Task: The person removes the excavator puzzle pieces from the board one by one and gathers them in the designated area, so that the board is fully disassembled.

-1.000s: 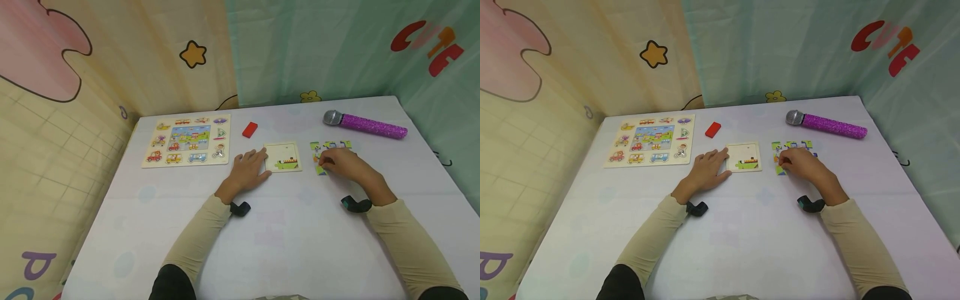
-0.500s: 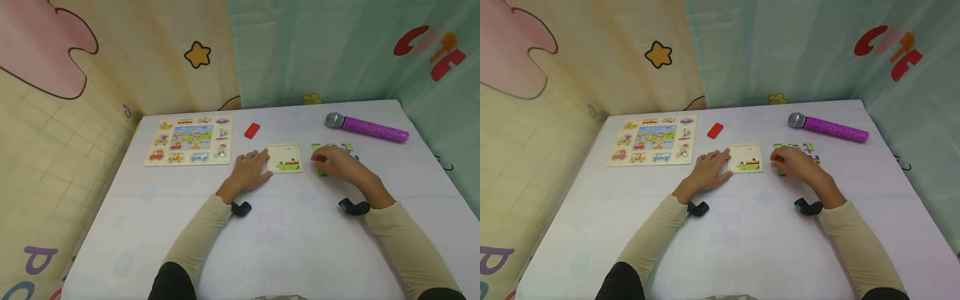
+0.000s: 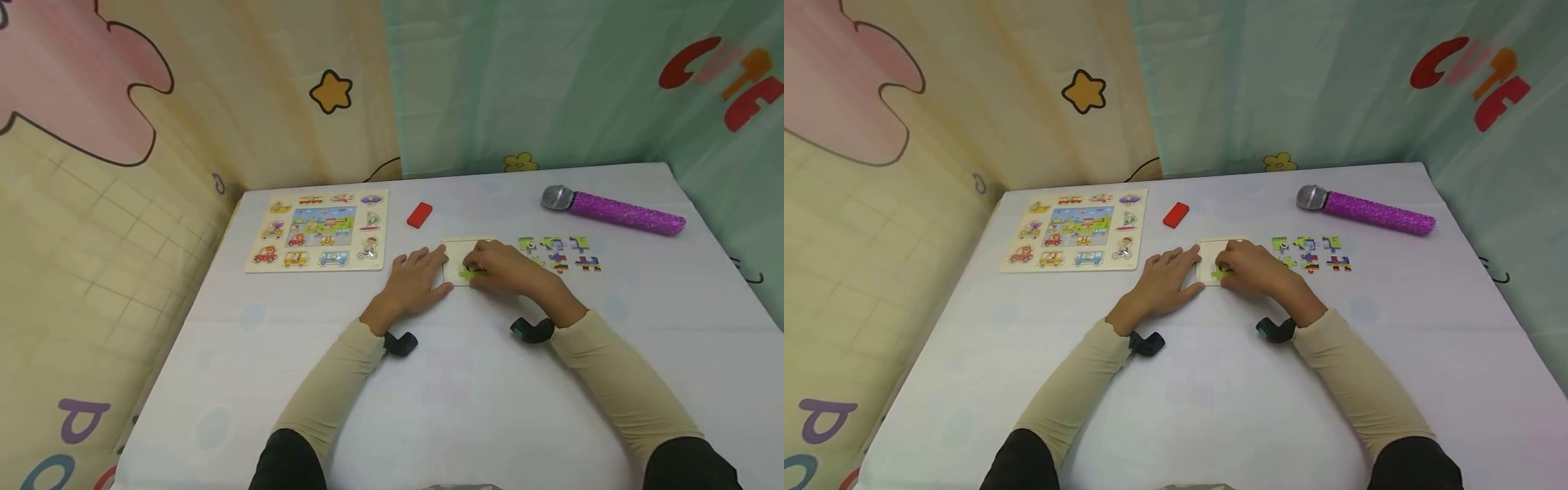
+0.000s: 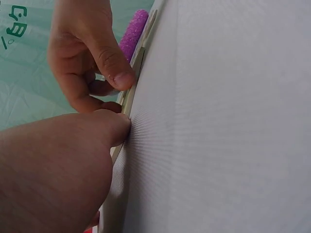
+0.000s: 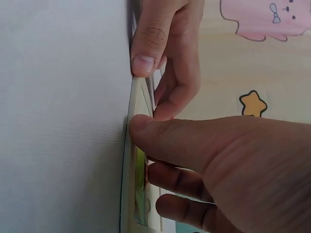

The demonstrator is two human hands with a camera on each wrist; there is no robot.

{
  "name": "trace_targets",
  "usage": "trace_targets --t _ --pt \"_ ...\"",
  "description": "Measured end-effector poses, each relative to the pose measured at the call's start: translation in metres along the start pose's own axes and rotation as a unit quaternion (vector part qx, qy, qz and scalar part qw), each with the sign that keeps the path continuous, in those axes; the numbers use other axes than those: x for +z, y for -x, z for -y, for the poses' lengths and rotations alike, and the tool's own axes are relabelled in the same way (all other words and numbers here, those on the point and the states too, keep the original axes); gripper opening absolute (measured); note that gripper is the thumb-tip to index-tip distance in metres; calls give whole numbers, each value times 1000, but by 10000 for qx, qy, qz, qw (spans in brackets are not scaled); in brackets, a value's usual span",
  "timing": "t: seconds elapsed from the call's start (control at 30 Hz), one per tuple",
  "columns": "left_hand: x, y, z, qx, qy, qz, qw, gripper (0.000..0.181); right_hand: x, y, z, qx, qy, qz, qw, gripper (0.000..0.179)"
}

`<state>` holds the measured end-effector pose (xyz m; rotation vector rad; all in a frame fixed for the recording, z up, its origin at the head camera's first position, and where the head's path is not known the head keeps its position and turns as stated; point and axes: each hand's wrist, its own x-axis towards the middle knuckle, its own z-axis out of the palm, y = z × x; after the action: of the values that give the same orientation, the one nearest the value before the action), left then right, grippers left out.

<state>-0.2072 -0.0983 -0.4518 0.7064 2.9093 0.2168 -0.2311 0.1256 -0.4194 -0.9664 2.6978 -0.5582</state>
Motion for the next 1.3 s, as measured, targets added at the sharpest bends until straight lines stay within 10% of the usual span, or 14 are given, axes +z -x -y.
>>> trace_targets --t 0.97,1.3 --pt "-4 4 -2 -5 -67 91 9999 63 -3 6 -10 -80 -928 110 9956 36" --pt "-4 3 -2 11 -91 49 9999 64 -28 20 -15 -39 -1409 -426 9891 25"
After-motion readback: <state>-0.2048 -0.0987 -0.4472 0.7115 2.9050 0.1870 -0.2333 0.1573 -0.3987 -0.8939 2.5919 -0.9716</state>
